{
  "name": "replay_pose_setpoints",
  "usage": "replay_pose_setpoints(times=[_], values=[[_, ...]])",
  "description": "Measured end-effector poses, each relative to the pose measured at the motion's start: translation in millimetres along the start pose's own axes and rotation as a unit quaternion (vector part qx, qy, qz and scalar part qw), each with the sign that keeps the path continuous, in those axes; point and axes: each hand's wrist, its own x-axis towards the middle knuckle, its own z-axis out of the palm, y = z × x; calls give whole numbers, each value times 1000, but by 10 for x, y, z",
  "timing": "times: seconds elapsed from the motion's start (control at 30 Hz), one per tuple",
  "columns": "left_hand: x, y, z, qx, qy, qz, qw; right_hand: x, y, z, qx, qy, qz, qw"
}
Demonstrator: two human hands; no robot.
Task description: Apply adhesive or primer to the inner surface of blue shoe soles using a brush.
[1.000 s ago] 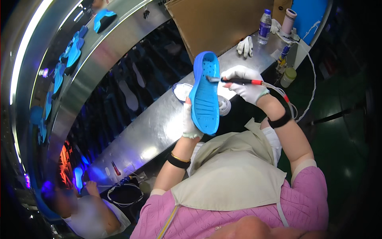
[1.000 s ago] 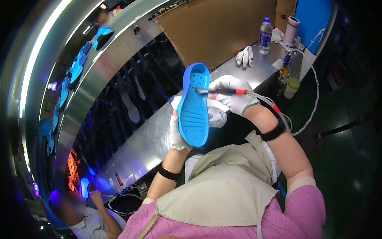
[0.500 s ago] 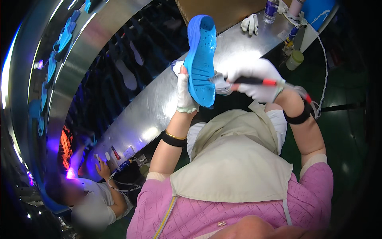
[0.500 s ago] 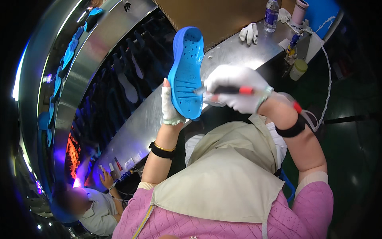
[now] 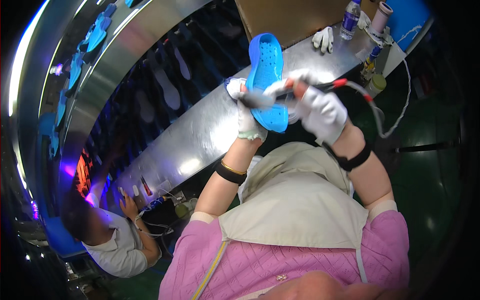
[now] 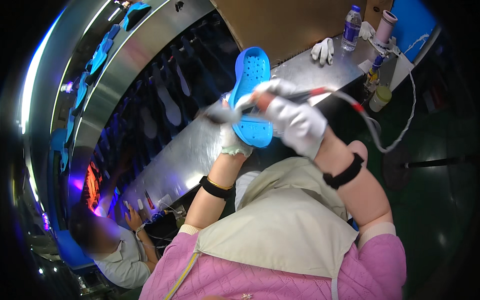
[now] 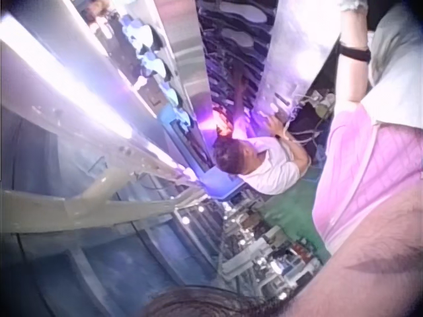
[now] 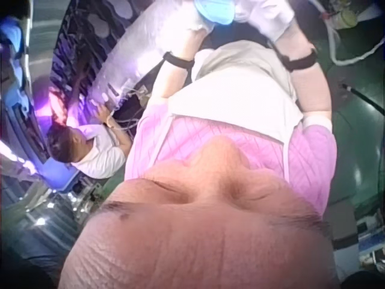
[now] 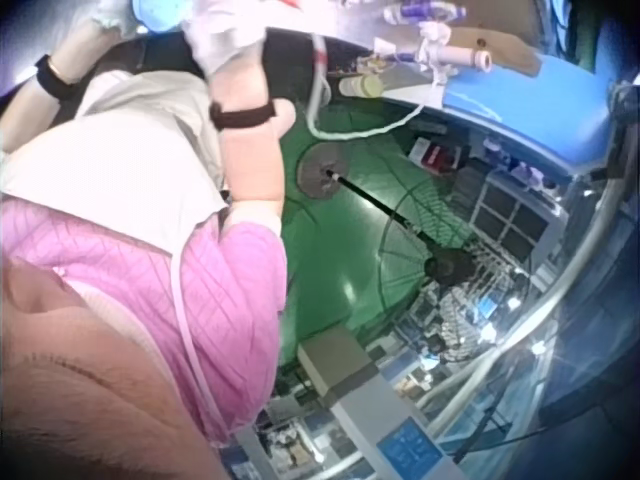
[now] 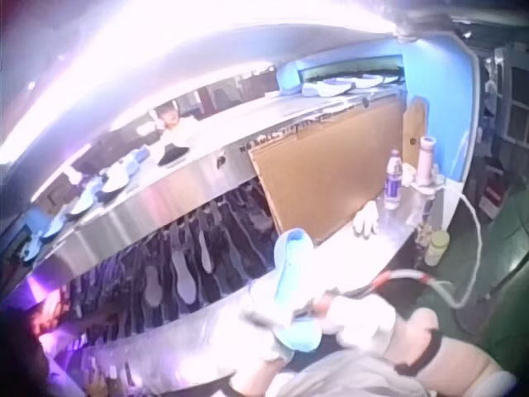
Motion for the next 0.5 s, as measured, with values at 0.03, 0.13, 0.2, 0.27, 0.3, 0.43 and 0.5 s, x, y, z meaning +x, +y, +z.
replay_pose_setpoints(times=[0.03,0.13,0.2,0.27,0.3,0.43,0.5], values=[[41,-4,-47,113,17,-11,993,-46,51,-23,-20,-29,85,996],[114,-150,-366,94,-104,-3,990,-103,49,313,89,-110,11,990],[-194,171,523,260,-126,6,957,-136,30,-113,181,-128,31,975],[-93,138,107,139,-160,62,975,-272,-382,130,156,-201,-191,948],[-76,264,207,153,-169,48,973,-320,-413,-9,121,-168,-239,949],[236,917,972,136,-287,73,946,-665,-633,-326,205,-46,-310,927],[685,1224,1452,64,-317,121,938,-742,-686,-448,228,-36,-303,925]])
